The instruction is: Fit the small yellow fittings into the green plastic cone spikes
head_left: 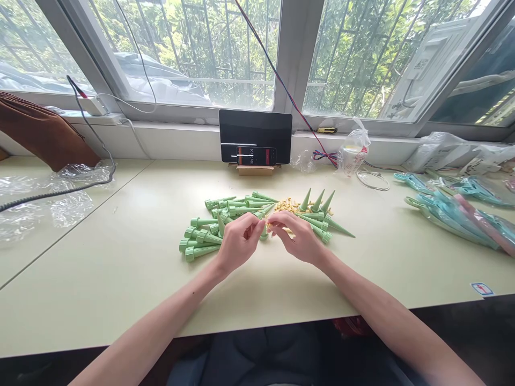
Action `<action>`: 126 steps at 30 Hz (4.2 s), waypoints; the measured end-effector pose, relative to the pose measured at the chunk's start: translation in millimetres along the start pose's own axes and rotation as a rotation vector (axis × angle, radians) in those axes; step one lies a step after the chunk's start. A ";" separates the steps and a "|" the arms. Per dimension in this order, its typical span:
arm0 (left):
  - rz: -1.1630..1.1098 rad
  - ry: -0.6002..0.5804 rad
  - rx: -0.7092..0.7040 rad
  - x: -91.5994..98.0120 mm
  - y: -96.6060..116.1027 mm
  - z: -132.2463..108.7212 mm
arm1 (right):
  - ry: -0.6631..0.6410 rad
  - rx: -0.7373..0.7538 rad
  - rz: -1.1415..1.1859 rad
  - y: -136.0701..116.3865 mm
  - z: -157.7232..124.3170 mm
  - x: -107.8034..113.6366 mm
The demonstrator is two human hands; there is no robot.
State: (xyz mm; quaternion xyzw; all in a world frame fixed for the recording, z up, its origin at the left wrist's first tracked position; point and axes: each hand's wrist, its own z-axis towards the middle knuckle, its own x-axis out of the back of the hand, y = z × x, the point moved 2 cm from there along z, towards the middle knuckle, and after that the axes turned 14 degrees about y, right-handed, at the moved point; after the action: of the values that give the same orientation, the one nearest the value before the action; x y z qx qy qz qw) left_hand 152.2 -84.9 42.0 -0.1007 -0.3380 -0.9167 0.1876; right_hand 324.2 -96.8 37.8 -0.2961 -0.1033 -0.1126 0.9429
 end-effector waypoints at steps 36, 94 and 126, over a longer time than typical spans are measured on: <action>-0.127 -0.089 0.062 0.9 -0.4 1.8 | 0.012 -0.131 0.112 1.7 -1.4 -2.7; 0.036 -0.034 0.313 1.0 -6.9 3.7 | 0.304 -0.540 0.047 31.8 0.1 8.5; 0.135 -0.239 0.250 -9.3 -19.5 -4.5 | 0.291 -0.541 -0.007 27.4 1.5 8.6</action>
State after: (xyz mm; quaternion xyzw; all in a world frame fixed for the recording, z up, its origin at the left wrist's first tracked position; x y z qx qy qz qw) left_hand 152.4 -71.6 24.4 -0.2073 -0.4617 -0.8345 0.2181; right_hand 339.7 -75.3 26.7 -0.5167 0.0655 -0.1805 0.8344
